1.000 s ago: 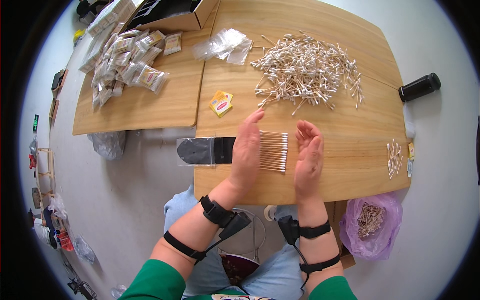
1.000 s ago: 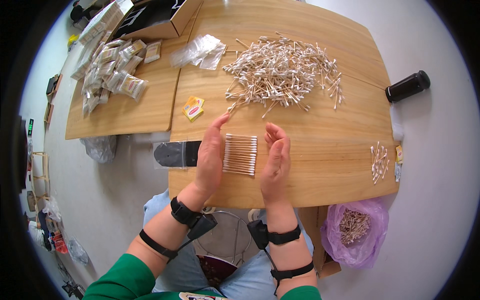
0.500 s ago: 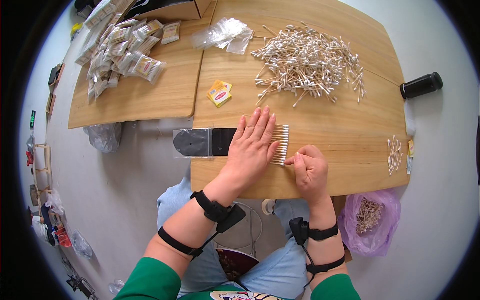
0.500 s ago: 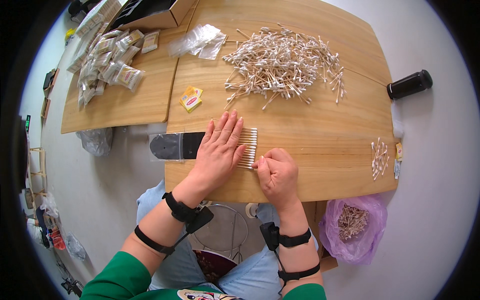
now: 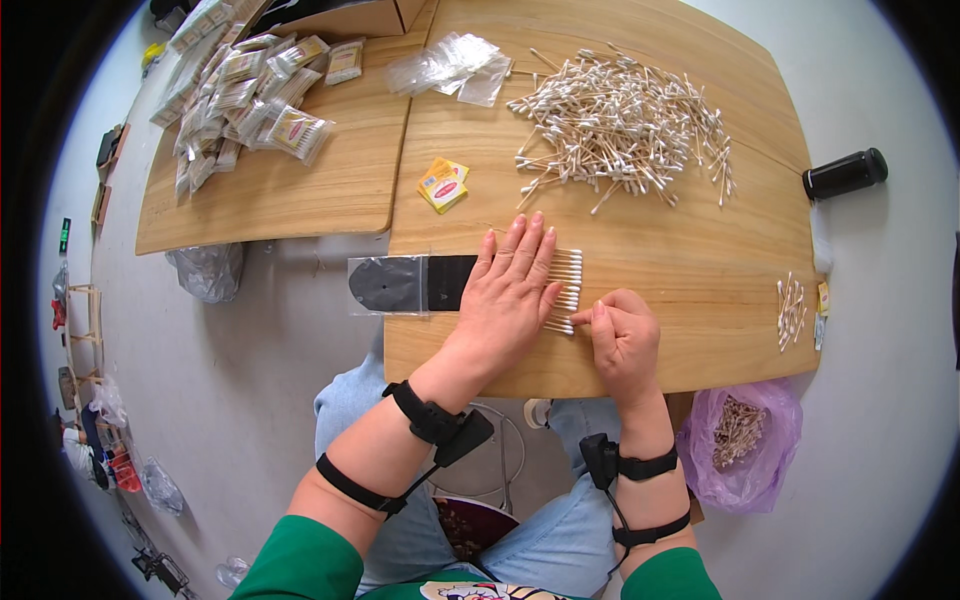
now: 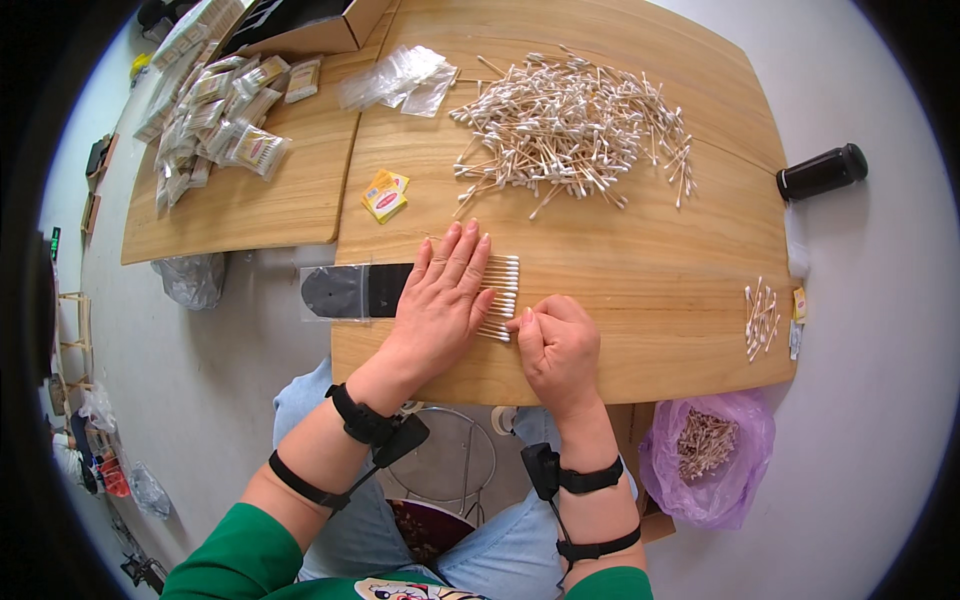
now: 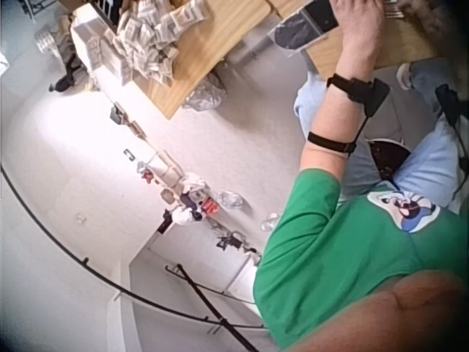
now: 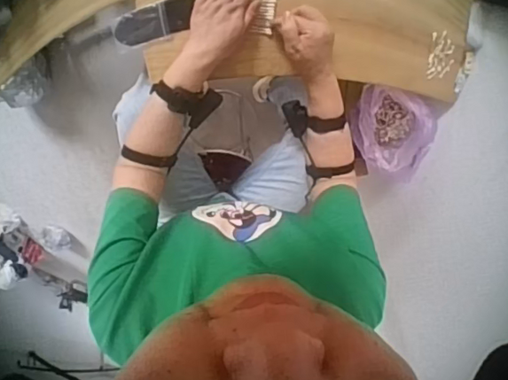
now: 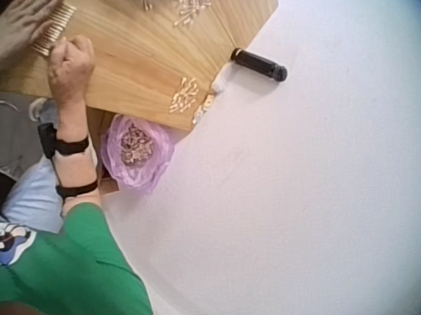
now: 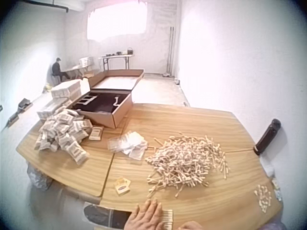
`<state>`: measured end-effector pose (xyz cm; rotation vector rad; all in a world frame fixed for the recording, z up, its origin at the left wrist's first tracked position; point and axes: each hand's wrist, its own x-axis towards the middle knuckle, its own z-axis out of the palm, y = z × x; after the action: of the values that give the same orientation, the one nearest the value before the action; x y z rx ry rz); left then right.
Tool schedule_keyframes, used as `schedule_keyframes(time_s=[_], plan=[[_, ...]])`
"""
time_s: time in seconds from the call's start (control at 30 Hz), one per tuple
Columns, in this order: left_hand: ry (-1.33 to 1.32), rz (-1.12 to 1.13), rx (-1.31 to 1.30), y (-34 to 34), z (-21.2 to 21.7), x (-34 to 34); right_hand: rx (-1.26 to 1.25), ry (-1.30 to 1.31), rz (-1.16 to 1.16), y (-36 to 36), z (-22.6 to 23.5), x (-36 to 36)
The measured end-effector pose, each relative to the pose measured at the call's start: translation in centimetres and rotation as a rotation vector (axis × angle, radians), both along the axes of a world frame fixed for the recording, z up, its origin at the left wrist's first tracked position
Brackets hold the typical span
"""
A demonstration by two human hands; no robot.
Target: Manually organizing and packing cotton swabs into plastic bags.
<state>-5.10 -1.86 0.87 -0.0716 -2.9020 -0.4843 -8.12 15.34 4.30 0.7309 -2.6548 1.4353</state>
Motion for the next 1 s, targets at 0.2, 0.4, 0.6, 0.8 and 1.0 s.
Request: schedule_keyframes(time_s=[0.2,0.4,0.6,0.8,1.0], plan=[[-0.031,-0.003,0.009,0.0,0.1,0.1,-0.007,-0.013,-0.042,-0.4,0.2,0.1],[-0.027,-0.005,0.005,0.0,0.3,0.0,0.037,0.018,-0.031,-0.3,0.0,-0.1],[-0.022,-0.002,0.01,0.0,0.2,0.1,0.008,-0.016,-0.094,-0.7,0.1,-0.1],[-0.013,-0.006,0.009,0.0,0.2,0.0,0.064,0.006,-0.055,-0.5,-0.3,-0.2],[-0.003,-0.008,-0.001,0.0,0.1,0.1,0.061,-0.011,-0.11,-1.1,0.1,-0.3]])
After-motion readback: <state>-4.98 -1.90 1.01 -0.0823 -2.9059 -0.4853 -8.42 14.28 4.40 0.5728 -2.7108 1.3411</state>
